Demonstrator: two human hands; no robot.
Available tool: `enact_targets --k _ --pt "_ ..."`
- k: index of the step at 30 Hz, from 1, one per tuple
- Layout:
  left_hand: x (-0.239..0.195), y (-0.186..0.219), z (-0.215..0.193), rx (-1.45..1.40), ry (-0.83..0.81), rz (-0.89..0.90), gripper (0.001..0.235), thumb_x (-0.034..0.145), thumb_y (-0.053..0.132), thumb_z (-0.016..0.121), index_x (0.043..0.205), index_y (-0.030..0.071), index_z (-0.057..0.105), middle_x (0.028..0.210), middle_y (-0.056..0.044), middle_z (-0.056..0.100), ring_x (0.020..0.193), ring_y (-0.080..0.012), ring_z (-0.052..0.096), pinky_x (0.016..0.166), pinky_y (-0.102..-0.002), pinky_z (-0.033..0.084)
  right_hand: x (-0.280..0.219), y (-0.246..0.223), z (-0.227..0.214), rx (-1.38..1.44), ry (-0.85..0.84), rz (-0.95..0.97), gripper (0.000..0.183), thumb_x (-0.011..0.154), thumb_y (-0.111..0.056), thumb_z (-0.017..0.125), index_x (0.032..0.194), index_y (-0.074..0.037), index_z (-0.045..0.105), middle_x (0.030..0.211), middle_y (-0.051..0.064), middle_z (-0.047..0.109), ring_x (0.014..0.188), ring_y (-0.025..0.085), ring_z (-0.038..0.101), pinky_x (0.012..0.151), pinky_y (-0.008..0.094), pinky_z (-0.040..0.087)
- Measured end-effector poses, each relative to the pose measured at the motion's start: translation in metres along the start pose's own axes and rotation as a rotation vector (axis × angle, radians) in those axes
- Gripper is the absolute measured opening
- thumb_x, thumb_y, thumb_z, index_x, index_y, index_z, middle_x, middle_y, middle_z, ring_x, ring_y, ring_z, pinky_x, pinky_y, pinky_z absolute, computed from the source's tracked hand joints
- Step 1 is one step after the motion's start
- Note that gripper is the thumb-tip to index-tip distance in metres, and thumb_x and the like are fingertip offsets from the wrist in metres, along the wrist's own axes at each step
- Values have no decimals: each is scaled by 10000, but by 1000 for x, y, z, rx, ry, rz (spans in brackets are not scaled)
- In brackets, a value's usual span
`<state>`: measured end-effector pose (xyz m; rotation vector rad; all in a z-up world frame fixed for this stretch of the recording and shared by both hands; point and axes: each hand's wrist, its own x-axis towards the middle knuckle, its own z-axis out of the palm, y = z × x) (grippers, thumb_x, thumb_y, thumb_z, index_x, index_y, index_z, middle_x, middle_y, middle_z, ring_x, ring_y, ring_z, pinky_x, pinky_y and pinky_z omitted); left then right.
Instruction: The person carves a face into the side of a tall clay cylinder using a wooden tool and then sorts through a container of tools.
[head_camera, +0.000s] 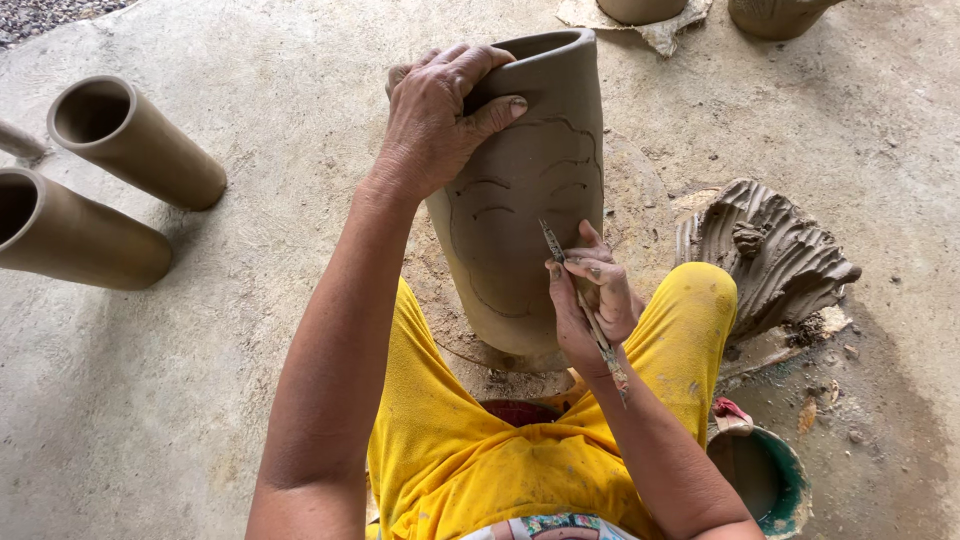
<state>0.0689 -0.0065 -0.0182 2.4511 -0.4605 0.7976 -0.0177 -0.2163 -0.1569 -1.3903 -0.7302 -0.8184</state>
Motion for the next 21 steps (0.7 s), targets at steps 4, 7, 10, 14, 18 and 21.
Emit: enact_targets --k 4,7,10,14,18,21 --pt "0 0 1 -14 13 4 444 906 534 782 1216 224 716 1074 25 751 1067 -203 646 1004 -422 359 -4 2 -2 -27 -11 49 202 990 115 680 1052 -34 560 945 76 662 1004 163 684 1266 537 421" --pt "2 0 0 -20 10 -1 449 906 530 782 1220 216 715 1082 16 757 1065 -203 652 1017 -433 352 -2 5 -3 -46 -23 59 213 965 122 696 1046 -25 565 945 80 662 1002 165 674 1249 541 417" --pt "2 1 -2 -32 -27 -60 425 898 514 782 1206 226 729 1059 13 761 1062 -205 650 1025 -429 350 0 5 0 -27 -7 -12 201 962 124 685 1038 -22 569 931 94 678 1001 180 693 1251 546 413" --pt "3 -1 -2 -49 -13 -41 427 901 494 790 1216 212 723 1086 7 759 1067 -214 649 1020 -431 347 5 2 6 -118 1 -56 205 960 111 718 989 -26 569 872 79 665 947 180 715 1225 537 462" --pt "2 -1 1 -23 15 -32 444 892 500 804 1215 207 720 1077 -6 756 1072 -226 643 1004 -435 345 7 3 8 -163 15 -71 179 941 114 723 963 -3 589 887 116 683 928 204 716 1184 536 479" --pt "2 -1 1 -37 4 -46 427 891 499 799 1204 219 722 1068 6 763 1064 -215 649 1013 -433 348 7 6 8 -140 20 -61 185 944 123 720 968 -2 586 861 97 680 901 188 712 1190 535 483"
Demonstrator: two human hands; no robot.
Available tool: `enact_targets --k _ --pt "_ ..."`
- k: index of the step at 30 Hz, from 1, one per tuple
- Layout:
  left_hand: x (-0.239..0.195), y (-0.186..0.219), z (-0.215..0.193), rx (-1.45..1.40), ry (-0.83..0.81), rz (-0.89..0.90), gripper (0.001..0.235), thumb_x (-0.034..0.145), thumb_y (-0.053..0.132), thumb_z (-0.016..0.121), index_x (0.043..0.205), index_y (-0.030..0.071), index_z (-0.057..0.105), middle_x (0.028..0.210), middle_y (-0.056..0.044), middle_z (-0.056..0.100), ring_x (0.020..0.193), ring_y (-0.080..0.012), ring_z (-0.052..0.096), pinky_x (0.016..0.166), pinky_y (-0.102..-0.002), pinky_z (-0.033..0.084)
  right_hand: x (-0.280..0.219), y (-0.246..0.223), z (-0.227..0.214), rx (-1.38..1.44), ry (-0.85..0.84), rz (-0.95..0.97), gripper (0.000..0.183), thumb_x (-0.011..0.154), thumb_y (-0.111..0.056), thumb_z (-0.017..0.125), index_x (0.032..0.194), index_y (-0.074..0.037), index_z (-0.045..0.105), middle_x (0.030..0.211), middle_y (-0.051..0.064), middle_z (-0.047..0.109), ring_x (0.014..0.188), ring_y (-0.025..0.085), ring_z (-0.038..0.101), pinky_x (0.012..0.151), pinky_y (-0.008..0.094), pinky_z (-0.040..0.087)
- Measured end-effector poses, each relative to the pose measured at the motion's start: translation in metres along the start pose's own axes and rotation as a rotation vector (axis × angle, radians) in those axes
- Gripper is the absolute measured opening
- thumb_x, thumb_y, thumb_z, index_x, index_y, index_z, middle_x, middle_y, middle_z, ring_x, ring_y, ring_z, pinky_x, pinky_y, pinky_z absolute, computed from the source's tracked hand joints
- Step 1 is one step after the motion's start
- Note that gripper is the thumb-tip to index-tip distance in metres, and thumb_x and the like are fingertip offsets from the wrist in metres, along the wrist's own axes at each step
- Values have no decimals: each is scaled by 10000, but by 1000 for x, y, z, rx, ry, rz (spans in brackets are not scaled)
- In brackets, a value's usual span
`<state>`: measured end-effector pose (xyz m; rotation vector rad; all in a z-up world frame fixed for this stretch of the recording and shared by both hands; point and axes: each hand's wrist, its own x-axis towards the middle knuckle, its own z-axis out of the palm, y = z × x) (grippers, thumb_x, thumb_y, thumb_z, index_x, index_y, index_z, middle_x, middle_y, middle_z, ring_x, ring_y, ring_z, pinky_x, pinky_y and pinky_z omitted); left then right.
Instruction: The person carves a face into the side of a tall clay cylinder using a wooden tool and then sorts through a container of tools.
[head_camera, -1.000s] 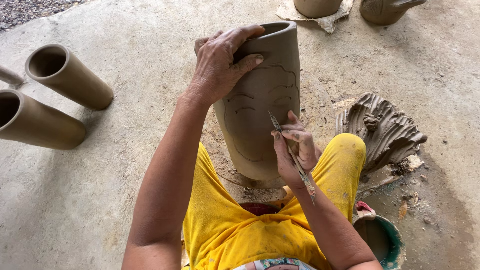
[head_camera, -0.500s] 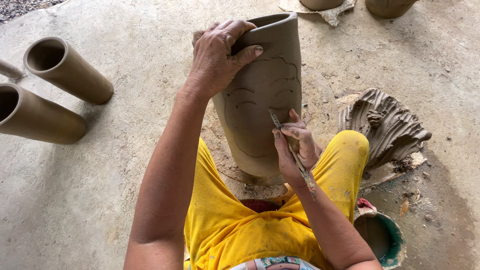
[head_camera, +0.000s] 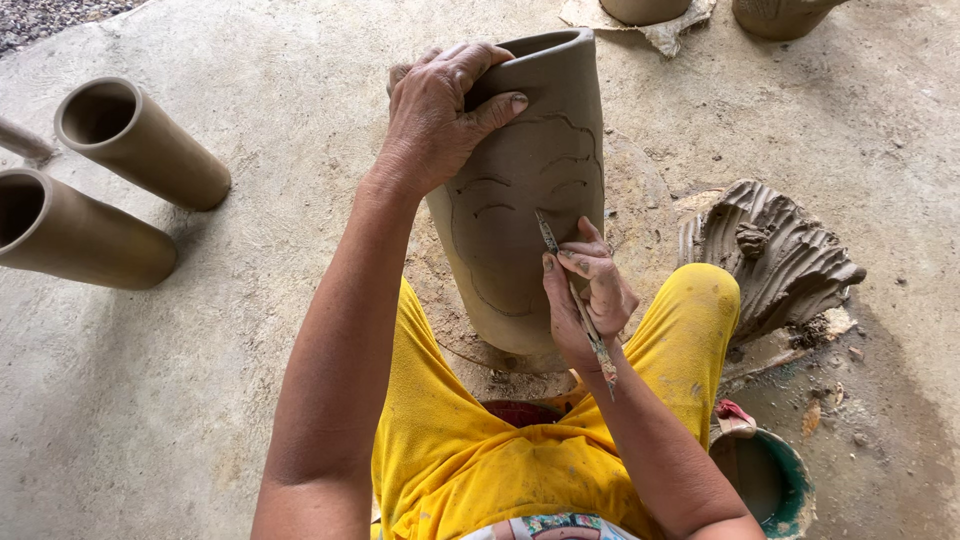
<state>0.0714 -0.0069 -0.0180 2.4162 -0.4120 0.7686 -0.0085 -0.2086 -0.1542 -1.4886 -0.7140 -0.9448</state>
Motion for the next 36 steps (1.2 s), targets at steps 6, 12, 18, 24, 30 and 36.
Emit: enact_targets --k 6,12,18,24,30,36 --pt "2 0 -1 2 -5 -11 417 893 501 797 1198 227 725 1045 13 767 1063 -212 647 1012 -434 351 6 1 -5 -46 -51 -32 198 920 100 755 963 -17 601 877 114 692 864 188 706 1161 529 515" --pt "2 -1 -2 -9 4 -23 430 881 501 807 1198 222 729 1066 4 761 1073 -222 637 1020 -437 351 24 -8 -20 -109 -205 -1 166 920 97 721 980 -24 624 907 108 713 899 209 727 1143 511 527" --pt "3 -2 0 0 6 -31 428 877 497 804 1195 221 730 1065 7 763 1085 -217 638 1025 -441 354 15 -5 -14 -91 -145 15 147 954 68 708 1002 -35 614 927 121 714 910 207 724 1153 510 518" --pt "3 -3 -2 -5 -5 -31 418 885 466 820 1209 220 722 1057 18 766 1107 -213 634 1046 -435 340 -4 34 -27 515 201 356 221 1180 -224 450 1135 -82 613 1116 127 759 1042 191 739 1039 404 589" --pt "7 3 -4 -33 -45 -110 427 832 454 846 1188 246 734 1037 20 759 1087 -208 607 1032 -421 363 -73 74 -30 332 214 689 374 1107 -286 424 1265 -10 620 1270 167 695 1137 197 678 1002 365 560" --pt "15 2 -7 -50 -136 -200 368 869 442 802 1183 263 734 1002 33 770 1000 -156 685 1048 -403 426 -81 62 -24 -165 54 562 387 1076 -356 448 1295 -120 662 1459 20 696 658 44 566 612 224 503"
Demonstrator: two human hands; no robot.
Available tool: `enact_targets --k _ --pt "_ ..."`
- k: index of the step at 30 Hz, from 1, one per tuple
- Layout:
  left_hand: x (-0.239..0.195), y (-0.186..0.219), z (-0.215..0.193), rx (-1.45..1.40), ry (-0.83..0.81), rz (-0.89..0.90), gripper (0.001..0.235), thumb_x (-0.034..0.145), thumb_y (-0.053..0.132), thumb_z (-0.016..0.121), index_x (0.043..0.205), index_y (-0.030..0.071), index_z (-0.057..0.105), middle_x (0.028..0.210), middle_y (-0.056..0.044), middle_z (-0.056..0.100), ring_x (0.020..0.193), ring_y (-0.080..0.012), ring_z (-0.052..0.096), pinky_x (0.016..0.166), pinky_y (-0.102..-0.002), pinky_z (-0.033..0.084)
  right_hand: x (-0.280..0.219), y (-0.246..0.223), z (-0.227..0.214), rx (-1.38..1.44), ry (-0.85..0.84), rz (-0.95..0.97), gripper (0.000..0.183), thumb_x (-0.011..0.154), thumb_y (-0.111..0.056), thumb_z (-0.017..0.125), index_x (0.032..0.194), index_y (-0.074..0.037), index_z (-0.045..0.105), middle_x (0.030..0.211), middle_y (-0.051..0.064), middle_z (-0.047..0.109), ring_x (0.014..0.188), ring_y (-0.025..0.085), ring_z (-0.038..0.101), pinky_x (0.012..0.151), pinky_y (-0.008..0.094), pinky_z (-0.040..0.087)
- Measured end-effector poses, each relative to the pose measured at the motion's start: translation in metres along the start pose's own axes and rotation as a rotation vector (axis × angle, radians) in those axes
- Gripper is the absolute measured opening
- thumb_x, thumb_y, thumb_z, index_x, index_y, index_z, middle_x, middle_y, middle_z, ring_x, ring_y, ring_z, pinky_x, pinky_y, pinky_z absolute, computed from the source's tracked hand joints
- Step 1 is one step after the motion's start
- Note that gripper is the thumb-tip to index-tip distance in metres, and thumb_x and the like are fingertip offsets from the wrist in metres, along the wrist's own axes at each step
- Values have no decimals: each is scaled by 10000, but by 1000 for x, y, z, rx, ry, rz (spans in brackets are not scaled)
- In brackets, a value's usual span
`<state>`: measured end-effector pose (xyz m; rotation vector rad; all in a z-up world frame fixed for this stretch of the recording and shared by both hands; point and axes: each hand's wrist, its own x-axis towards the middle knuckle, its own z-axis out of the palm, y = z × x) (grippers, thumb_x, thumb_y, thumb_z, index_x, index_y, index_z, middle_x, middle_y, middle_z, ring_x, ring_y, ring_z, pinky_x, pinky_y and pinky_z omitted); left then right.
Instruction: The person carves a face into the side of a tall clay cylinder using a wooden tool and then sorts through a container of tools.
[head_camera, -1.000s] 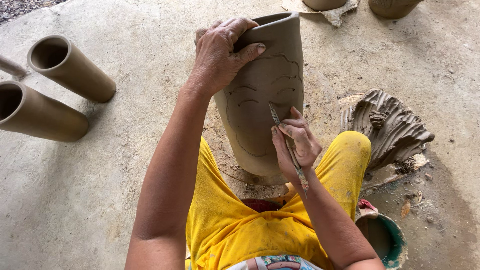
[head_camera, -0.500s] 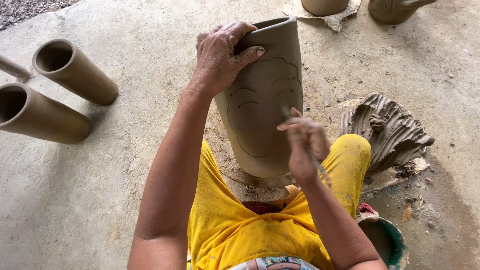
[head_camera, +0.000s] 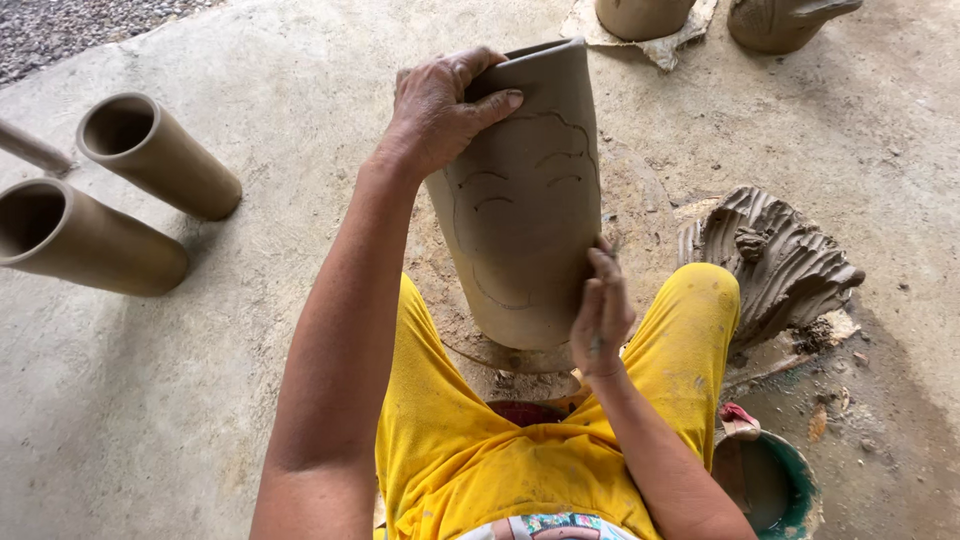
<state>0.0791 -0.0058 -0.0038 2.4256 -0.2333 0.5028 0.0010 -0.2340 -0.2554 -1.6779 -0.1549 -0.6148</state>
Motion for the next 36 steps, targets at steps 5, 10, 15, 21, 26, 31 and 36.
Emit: enact_targets --k 5,10,15,21,26,31,36 --pt "1 1 -1 30 -12 -35 329 893 459 772 1164 277 734 983 48 782 996 -141 705 1064 -411 401 -13 -78 40 -468 -641 -746 116 1105 -162 597 1167 -67 620 1265 166 670 1186 307 621 1127 525 427" --pt "-4 1 2 50 13 -8 385 847 495 786 1168 290 735 1010 12 770 1056 -193 673 1050 -455 324 18 -113 57 -467 -452 -1103 342 1002 -80 602 1324 -6 513 1454 253 574 1456 384 476 1247 603 224" --pt "0 -2 8 49 49 -17 431 827 517 799 1188 294 725 1033 1 756 1053 -202 666 1032 -461 334 35 -120 80 -741 -404 -1086 436 992 -178 626 1344 43 493 1432 376 542 1442 481 427 1227 622 229" --pt "0 -3 10 68 27 -26 402 833 523 764 1164 297 727 1012 23 768 1032 -185 676 1031 -456 340 34 -137 73 -930 -862 -1121 704 767 -275 657 1361 64 490 1476 260 510 1438 391 440 1112 676 197" --pt "4 -2 1 35 -64 -78 332 911 515 680 1165 310 738 992 55 805 991 -140 724 1081 -414 405 25 -123 68 -595 -819 -1075 425 974 -417 583 1328 -183 607 1444 222 496 1383 380 503 1186 730 215" --pt "0 10 -20 -63 -222 -149 365 950 524 610 1241 333 722 1114 57 788 1060 -129 724 986 -334 532 31 -93 13 -3 -575 -1034 310 1049 -330 494 1237 -125 630 1171 146 716 970 258 632 982 428 534" --pt "-4 30 -13 56 -210 -90 369 916 556 631 1208 356 735 1085 69 787 1026 -142 725 974 -389 506 78 -83 -13 433 -368 -254 224 1073 -99 535 1229 -111 696 980 67 841 501 56 482 450 170 422"
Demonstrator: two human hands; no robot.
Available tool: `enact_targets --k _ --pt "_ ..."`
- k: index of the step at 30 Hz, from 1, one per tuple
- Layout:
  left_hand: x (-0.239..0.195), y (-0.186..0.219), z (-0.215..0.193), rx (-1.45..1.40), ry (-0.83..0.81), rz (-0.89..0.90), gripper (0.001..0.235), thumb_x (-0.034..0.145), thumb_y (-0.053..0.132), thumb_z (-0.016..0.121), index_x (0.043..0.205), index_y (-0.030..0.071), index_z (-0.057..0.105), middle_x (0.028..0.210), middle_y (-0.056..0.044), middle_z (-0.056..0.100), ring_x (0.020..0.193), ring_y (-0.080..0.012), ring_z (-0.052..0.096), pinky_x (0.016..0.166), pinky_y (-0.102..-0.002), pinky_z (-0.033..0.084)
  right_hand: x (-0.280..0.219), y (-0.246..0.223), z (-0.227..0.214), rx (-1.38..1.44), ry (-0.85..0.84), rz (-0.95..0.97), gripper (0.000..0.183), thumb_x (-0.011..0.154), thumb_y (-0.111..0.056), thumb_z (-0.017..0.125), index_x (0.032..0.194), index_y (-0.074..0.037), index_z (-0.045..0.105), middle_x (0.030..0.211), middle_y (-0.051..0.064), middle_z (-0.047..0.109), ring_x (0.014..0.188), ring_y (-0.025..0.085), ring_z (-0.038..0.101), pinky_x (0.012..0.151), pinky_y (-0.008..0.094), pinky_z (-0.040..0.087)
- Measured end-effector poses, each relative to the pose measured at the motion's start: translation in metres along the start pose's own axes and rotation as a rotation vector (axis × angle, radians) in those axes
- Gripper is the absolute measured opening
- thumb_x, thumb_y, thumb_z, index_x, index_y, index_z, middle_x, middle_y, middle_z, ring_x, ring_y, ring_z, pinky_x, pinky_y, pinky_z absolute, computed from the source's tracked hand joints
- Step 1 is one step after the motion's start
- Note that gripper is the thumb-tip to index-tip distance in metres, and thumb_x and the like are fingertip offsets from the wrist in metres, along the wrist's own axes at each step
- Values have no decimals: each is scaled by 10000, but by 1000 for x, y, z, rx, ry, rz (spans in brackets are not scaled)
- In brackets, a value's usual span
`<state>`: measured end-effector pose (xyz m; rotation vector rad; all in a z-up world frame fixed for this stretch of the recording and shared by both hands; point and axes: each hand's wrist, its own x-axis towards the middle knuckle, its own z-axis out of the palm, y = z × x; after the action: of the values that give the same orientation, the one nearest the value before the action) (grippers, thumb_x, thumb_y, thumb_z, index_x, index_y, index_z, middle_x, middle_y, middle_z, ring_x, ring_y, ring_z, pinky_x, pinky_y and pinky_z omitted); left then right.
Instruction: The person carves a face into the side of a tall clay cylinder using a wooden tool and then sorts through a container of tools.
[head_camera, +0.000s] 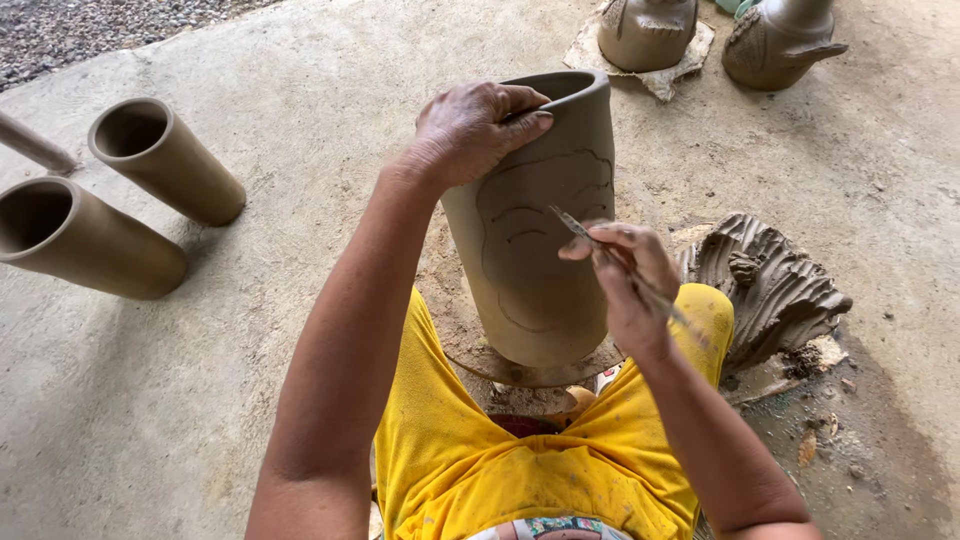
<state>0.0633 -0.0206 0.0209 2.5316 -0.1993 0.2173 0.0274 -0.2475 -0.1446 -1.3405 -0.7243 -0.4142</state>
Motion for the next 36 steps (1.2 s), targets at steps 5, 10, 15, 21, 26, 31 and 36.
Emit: enact_targets --k 5,10,15,21,26,31,36 --pt "9 6 10 59 57 112 376 903 570 638 1191 354 746 1056 47 780 997 -183 717 921 -444 502 45 -47 -6 -271 -261 -325 212 957 -8 779 1129 -114 716 1053 55 759 948 184 737 1062 402 570" --pt "17 7 17 87 69 106 388 924 594 621 1197 346 744 1020 28 783 956 -193 736 904 -434 534 65 -85 4 -470 -386 -325 180 829 -10 822 966 -77 726 945 39 738 1051 237 692 973 395 552" --pt "20 11 23 126 100 93 387 914 609 609 1172 355 746 966 40 779 912 -178 732 857 -439 521 70 -89 11 -559 -431 -344 180 823 -23 834 960 -74 729 944 36 739 1094 252 688 1026 423 520" --pt "20 13 24 143 127 108 381 922 613 599 1161 358 750 947 43 774 906 -172 728 848 -436 529 70 -81 11 -645 -424 -334 162 857 -56 839 993 -89 757 996 24 761 1105 230 674 1047 444 520" --pt "19 13 26 155 136 98 390 914 617 602 1164 354 746 943 37 772 904 -179 728 849 -443 527 70 -80 13 -663 -423 -351 157 868 -62 830 1005 -97 762 1009 12 765 1099 229 672 1068 450 500" --pt "19 13 26 142 152 116 389 914 609 611 1161 344 752 945 30 775 917 -198 725 854 -455 523 71 -81 14 -678 -427 -355 166 850 -62 838 995 -92 762 991 17 762 1087 235 672 1048 464 494" --pt "20 10 27 112 141 114 389 918 607 606 1175 351 745 963 32 777 920 -193 732 864 -444 531 72 -84 14 -693 -450 -397 166 832 -43 828 976 -76 751 972 42 760 1070 259 674 1020 471 504"
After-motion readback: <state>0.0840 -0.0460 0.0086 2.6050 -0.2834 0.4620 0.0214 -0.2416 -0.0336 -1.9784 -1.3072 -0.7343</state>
